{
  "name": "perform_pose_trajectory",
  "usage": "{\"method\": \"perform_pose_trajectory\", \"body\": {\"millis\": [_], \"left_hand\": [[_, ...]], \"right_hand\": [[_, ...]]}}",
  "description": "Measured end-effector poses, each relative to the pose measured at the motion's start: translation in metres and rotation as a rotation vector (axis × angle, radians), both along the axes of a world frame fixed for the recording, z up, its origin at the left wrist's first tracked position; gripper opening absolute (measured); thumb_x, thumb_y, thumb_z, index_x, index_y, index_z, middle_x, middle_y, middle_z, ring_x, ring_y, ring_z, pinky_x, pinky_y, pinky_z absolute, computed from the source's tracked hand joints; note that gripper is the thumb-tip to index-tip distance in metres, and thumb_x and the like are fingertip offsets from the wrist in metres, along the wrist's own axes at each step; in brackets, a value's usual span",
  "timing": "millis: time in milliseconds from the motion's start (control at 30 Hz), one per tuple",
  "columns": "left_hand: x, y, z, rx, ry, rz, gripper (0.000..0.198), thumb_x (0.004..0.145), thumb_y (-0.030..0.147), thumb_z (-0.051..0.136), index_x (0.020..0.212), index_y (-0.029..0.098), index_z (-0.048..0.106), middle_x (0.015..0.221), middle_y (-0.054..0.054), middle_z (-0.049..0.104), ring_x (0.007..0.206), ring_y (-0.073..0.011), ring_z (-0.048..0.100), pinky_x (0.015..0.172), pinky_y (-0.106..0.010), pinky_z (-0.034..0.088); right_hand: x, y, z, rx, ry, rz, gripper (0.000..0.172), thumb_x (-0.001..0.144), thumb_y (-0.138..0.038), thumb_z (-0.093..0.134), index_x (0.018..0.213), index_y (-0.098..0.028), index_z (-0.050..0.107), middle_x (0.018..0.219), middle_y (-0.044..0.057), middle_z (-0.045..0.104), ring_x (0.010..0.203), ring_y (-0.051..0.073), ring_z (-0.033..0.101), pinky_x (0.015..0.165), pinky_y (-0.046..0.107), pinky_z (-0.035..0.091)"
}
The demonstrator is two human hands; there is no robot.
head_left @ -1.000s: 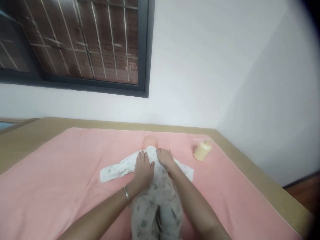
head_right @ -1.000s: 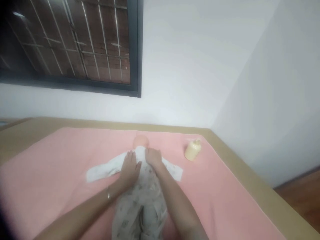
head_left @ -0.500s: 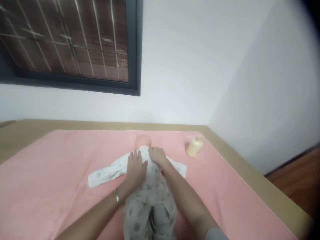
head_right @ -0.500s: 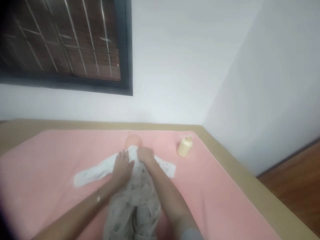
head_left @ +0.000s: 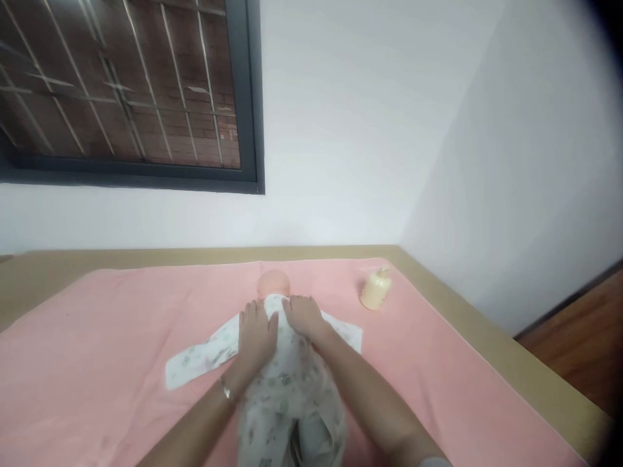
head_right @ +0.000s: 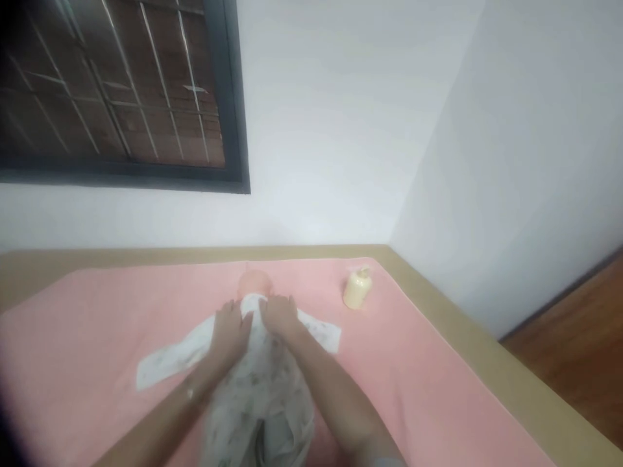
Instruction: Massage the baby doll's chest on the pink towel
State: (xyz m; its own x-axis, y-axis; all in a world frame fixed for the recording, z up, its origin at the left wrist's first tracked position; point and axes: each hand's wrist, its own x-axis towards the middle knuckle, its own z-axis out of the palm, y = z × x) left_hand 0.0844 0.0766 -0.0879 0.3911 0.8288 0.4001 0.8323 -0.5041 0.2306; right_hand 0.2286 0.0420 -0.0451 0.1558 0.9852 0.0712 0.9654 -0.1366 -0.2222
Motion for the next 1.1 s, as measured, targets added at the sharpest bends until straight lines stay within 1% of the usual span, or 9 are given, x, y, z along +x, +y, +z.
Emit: {"method": "perform_pose_trajectory", "body": {"millis": [100, 167, 300, 400, 533, 667, 833, 933, 1100], "left_hand": [[-0.009, -0.030, -0.024, 0.110, -0.048, -0.115, 0.060, 0.093, 0.041, 0.029, 0.133, -0.003, 0.039, 0.141, -0.027, 0.037, 0.135, -0.0363, 0.029, 0.106, -0.051, 0.030], [-0.015, -0.032, -0.023, 0.083, -0.056, -0.153, 0.062, 0.094, 0.043, 0.028, 0.134, -0.003, 0.037, 0.142, -0.027, 0.035, 0.136, -0.0364, 0.027, 0.107, -0.051, 0.029], [-0.019, 0.004, 0.011, -0.070, -0.021, -0.238, 0.055, 0.095, 0.043, 0.025, 0.121, 0.002, 0.050, 0.125, -0.023, 0.053, 0.120, -0.0312, 0.048, 0.101, -0.045, 0.037], [-0.015, 0.021, 0.029, -0.169, 0.013, -0.207, 0.050, 0.095, 0.041, 0.023, 0.106, 0.007, 0.058, 0.104, -0.018, 0.063, 0.102, -0.0274, 0.058, 0.094, -0.043, 0.042], [-0.016, -0.008, 0.006, -0.046, -0.004, -0.149, 0.053, 0.094, 0.038, 0.025, 0.125, 0.001, 0.048, 0.127, -0.025, 0.051, 0.124, -0.0335, 0.044, 0.102, -0.049, 0.034], [-0.026, -0.044, -0.025, 0.055, -0.021, -0.259, 0.059, 0.095, 0.038, 0.025, 0.144, 0.004, 0.024, 0.151, -0.022, 0.023, 0.141, -0.0330, 0.018, 0.108, -0.050, 0.027], [-0.015, -0.008, -0.004, 0.029, 0.039, -0.181, 0.057, 0.095, 0.042, 0.030, 0.135, 0.002, 0.039, 0.140, -0.025, 0.042, 0.133, -0.0338, 0.034, 0.107, -0.051, 0.028], [-0.002, 0.017, 0.013, -0.048, 0.054, -0.049, 0.050, 0.095, 0.038, 0.030, 0.125, 0.003, 0.050, 0.128, -0.024, 0.053, 0.125, -0.0323, 0.044, 0.105, -0.051, 0.030], [-0.004, -0.021, -0.004, 0.052, -0.005, -0.068, 0.052, 0.095, 0.035, 0.029, 0.130, 0.000, 0.045, 0.136, -0.027, 0.044, 0.131, -0.0354, 0.036, 0.104, -0.052, 0.030]], "right_hand": [[0.005, 0.010, 0.002, -0.111, 0.055, -0.010, 0.055, 0.101, -0.034, 0.014, 0.106, -0.013, 0.065, 0.106, 0.016, 0.067, 0.098, 0.025, 0.062, 0.090, 0.041, 0.040], [-0.004, -0.002, -0.005, -0.020, 0.016, -0.008, 0.051, 0.100, -0.035, 0.018, 0.114, -0.010, 0.061, 0.114, 0.019, 0.063, 0.106, 0.028, 0.057, 0.095, 0.044, 0.037], [-0.021, -0.033, -0.023, 0.257, -0.088, 0.087, 0.049, 0.098, -0.035, 0.028, 0.132, -0.003, 0.045, 0.135, 0.023, 0.046, 0.128, 0.030, 0.039, 0.106, 0.045, 0.024], [-0.011, -0.024, -0.017, 0.130, 0.005, 0.081, 0.048, 0.099, -0.035, 0.025, 0.125, -0.004, 0.052, 0.128, 0.022, 0.053, 0.123, 0.029, 0.045, 0.105, 0.042, 0.025], [0.018, 0.011, -0.001, -0.138, 0.188, 0.038, 0.058, 0.101, -0.041, 0.016, 0.112, -0.012, 0.064, 0.114, 0.015, 0.065, 0.106, 0.024, 0.059, 0.092, 0.034, 0.039], [0.013, 0.004, -0.006, -0.103, 0.175, 0.014, 0.061, 0.101, -0.040, 0.011, 0.113, -0.011, 0.063, 0.113, 0.016, 0.065, 0.106, 0.025, 0.059, 0.090, 0.034, 0.041], [-0.018, -0.042, -0.029, 0.225, -0.072, 0.109, 0.050, 0.099, -0.033, 0.026, 0.130, 0.000, 0.047, 0.135, 0.024, 0.046, 0.130, 0.030, 0.036, 0.108, 0.044, 0.024], [-0.017, -0.042, -0.029, 0.221, -0.046, 0.129, 0.047, 0.099, -0.033, 0.026, 0.126, -0.003, 0.050, 0.132, 0.023, 0.049, 0.128, 0.028, 0.039, 0.107, 0.043, 0.026], [0.008, 0.004, -0.011, -0.060, 0.177, 0.009, 0.055, 0.101, -0.038, 0.016, 0.111, -0.011, 0.062, 0.116, 0.018, 0.062, 0.112, 0.025, 0.055, 0.100, 0.039, 0.033]]}}
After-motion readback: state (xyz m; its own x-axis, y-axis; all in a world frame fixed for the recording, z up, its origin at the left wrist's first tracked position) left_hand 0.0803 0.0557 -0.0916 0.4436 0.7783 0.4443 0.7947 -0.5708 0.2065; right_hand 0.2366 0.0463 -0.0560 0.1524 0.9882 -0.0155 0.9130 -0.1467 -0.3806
